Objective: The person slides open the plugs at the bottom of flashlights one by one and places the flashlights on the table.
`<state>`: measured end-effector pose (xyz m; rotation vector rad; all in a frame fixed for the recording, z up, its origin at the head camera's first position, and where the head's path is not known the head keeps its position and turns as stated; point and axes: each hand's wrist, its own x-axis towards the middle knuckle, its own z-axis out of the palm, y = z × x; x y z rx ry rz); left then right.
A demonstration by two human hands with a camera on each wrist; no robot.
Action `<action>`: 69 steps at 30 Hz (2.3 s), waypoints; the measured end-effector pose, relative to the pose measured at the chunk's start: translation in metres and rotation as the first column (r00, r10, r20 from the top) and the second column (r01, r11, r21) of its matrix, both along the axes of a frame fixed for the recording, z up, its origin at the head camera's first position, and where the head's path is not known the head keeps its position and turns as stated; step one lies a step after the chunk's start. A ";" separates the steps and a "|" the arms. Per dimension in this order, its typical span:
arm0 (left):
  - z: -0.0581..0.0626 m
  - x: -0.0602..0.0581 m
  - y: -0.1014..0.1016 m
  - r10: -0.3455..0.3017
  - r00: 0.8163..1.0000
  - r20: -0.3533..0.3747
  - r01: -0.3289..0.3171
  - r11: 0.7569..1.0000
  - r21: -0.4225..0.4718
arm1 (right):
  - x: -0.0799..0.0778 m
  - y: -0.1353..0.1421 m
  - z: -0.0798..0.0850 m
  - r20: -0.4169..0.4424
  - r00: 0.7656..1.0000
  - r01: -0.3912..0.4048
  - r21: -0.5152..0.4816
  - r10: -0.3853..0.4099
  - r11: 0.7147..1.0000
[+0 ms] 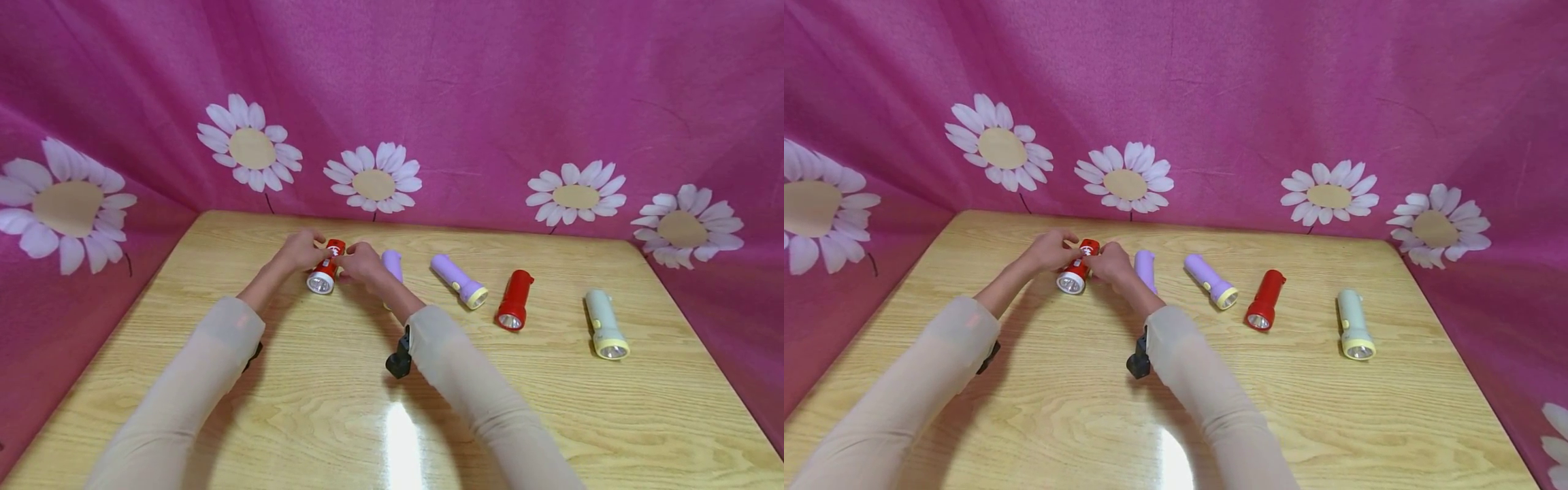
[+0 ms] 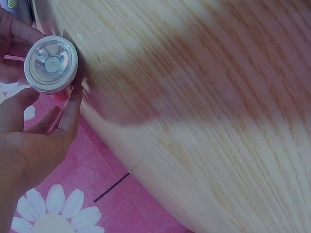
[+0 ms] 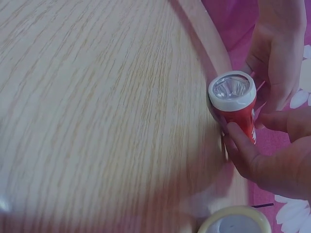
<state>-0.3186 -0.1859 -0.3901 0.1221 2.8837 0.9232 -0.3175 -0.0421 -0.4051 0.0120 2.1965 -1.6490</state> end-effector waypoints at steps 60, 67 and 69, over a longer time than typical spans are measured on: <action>0.003 0.005 0.002 0.112 0.993 0.038 -0.117 0.972 0.204 | -0.001 -0.011 0.005 0.044 0.998 0.055 -0.167 -0.048 0.985; 0.005 0.008 0.006 0.154 0.987 0.035 -0.158 0.955 0.250 | 0.001 -0.008 0.010 0.044 0.999 0.032 -0.180 -0.024 0.983; 0.005 0.008 0.006 0.165 0.986 0.030 -0.167 0.952 0.257 | 0.001 -0.007 0.010 0.043 0.999 0.025 -0.184 -0.018 0.983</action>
